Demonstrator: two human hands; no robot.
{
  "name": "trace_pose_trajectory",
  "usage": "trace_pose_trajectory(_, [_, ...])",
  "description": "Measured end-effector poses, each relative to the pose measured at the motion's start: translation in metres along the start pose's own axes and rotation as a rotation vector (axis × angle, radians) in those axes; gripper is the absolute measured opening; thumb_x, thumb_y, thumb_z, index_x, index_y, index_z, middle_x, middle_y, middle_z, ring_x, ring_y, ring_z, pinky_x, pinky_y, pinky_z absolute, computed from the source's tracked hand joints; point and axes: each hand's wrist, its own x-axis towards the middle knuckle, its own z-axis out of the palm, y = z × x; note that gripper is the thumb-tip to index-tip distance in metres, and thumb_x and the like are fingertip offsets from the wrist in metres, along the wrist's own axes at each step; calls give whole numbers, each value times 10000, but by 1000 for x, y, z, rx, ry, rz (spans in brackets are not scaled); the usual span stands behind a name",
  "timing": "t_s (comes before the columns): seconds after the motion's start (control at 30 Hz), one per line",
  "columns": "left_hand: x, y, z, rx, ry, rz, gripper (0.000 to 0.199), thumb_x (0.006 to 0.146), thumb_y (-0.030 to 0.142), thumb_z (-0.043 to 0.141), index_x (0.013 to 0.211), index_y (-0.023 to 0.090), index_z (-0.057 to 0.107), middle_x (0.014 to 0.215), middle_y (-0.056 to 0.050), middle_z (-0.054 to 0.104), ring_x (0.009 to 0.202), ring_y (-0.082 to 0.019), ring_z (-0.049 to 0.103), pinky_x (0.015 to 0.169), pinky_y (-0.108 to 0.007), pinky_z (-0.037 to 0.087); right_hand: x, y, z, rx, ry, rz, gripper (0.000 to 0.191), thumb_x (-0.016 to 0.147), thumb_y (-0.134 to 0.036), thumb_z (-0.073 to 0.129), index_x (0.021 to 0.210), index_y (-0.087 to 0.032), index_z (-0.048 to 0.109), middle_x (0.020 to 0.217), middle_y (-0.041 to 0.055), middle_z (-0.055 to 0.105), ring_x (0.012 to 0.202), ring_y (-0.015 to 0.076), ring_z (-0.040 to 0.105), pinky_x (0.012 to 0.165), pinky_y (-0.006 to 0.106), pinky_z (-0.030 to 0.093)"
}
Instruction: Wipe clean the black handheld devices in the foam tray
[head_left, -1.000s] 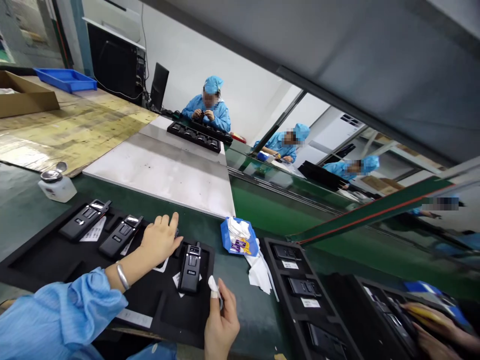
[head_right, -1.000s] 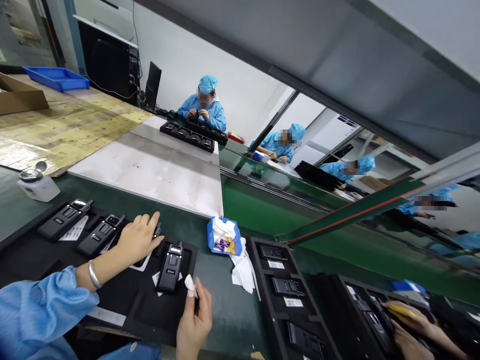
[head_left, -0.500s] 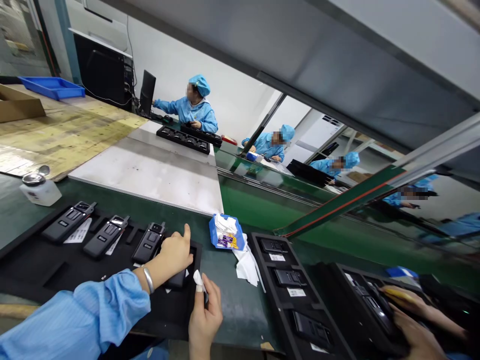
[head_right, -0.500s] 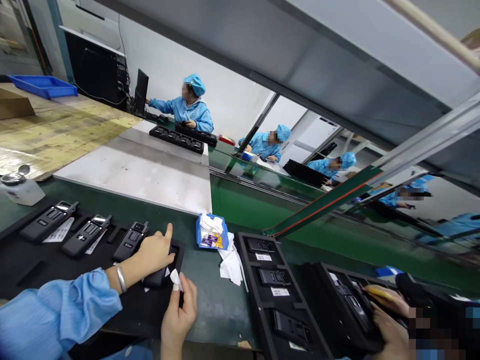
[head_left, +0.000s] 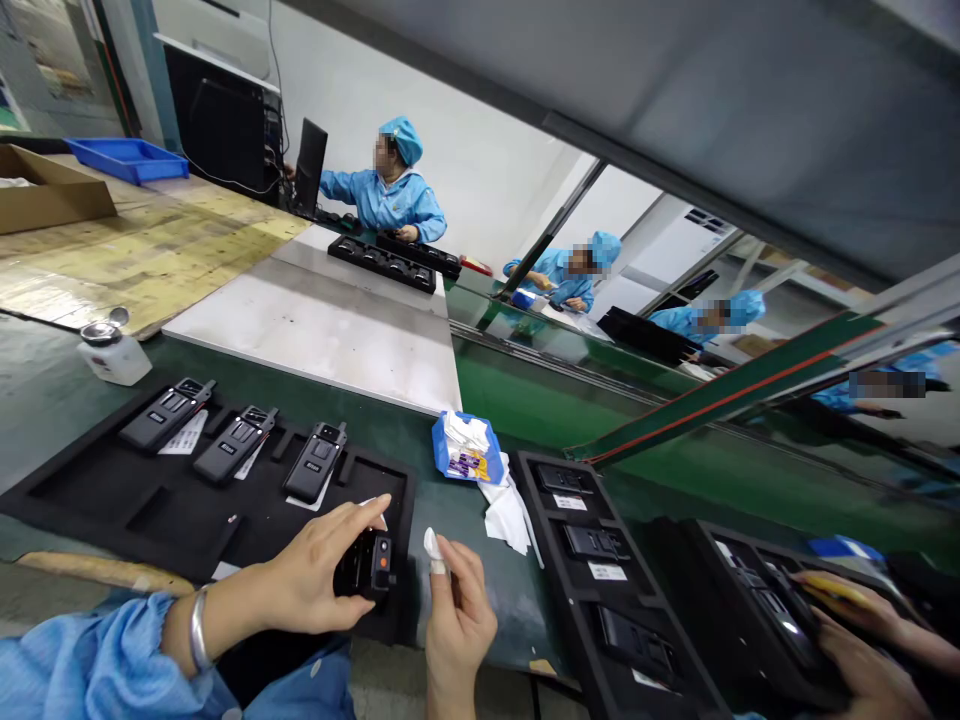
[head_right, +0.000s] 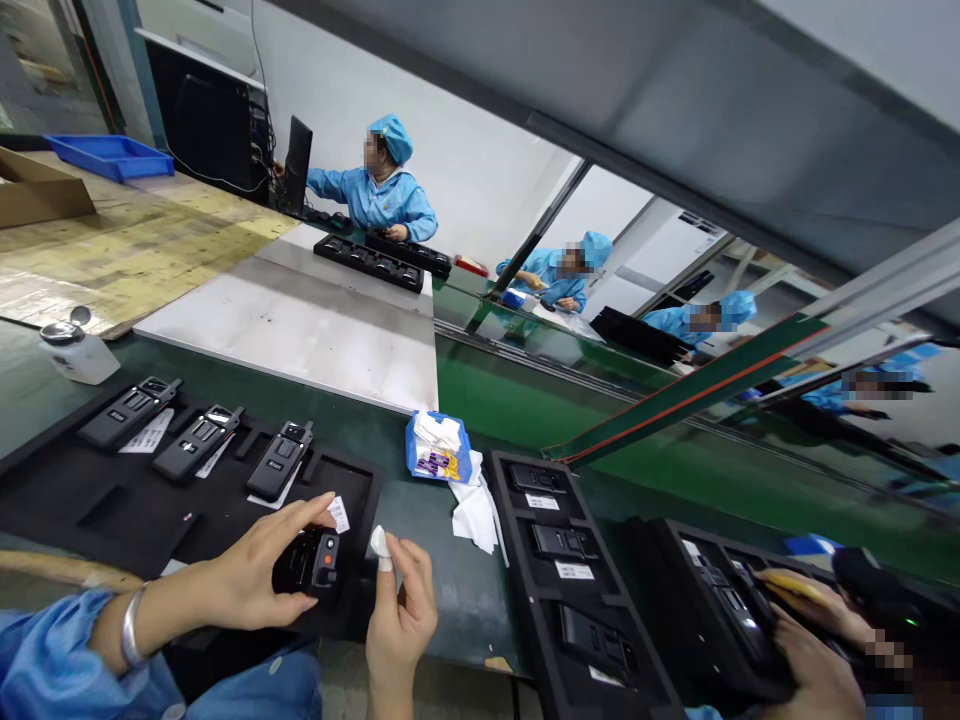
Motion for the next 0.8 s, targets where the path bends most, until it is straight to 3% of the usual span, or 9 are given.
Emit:
trace_pose_trajectory(0.17, [-19, 5, -7, -7, 70, 61, 975, 735, 118, 653, 1552, 208, 129, 1302, -133, 564, 1206, -269, 555, 1050, -446, 468, 6, -28, -5, -30, -160, -198, 353, 902, -65, 552, 1172, -242, 694, 1016, 62, 601, 928, 161, 613, 857, 357, 516])
trace_pose_trajectory(0.4, [-27, 5, -13, 19, 97, 77, 933, 771, 146, 666, 1550, 173, 154, 1280, -151, 585, 1198, -272, 568, 1030, -429, 492, 8, -42, -6, -82, -273, -369, 501, 862, 33, 520, 1241, -266, 654, 994, 37, 584, 889, 141, 604, 1002, 488, 457])
trace_pose_trajectory(0.63, [-26, 3, -13, -6, 91, 56, 934, 767, 138, 666, 1550, 182, 160, 1302, -155, 583, 1207, -273, 570, 1036, -439, 492, 24, -60, 8, -224, -432, -536, 417, 871, -21, 522, 1132, -294, 699, 920, 12, 622, 887, 148, 583, 1050, 540, 368])
trace_pose_trajectory(0.8, [-27, 4, -18, 65, 65, 91, 909, 789, 168, 656, 1551, 192, 163, 1392, -177, 535, 1259, -299, 545, 1051, -455, 483, 43, -64, 17, -304, -445, -678, 347, 869, -61, 548, 1049, -302, 721, 893, -7, 660, 886, 154, 550, 1119, 529, 264])
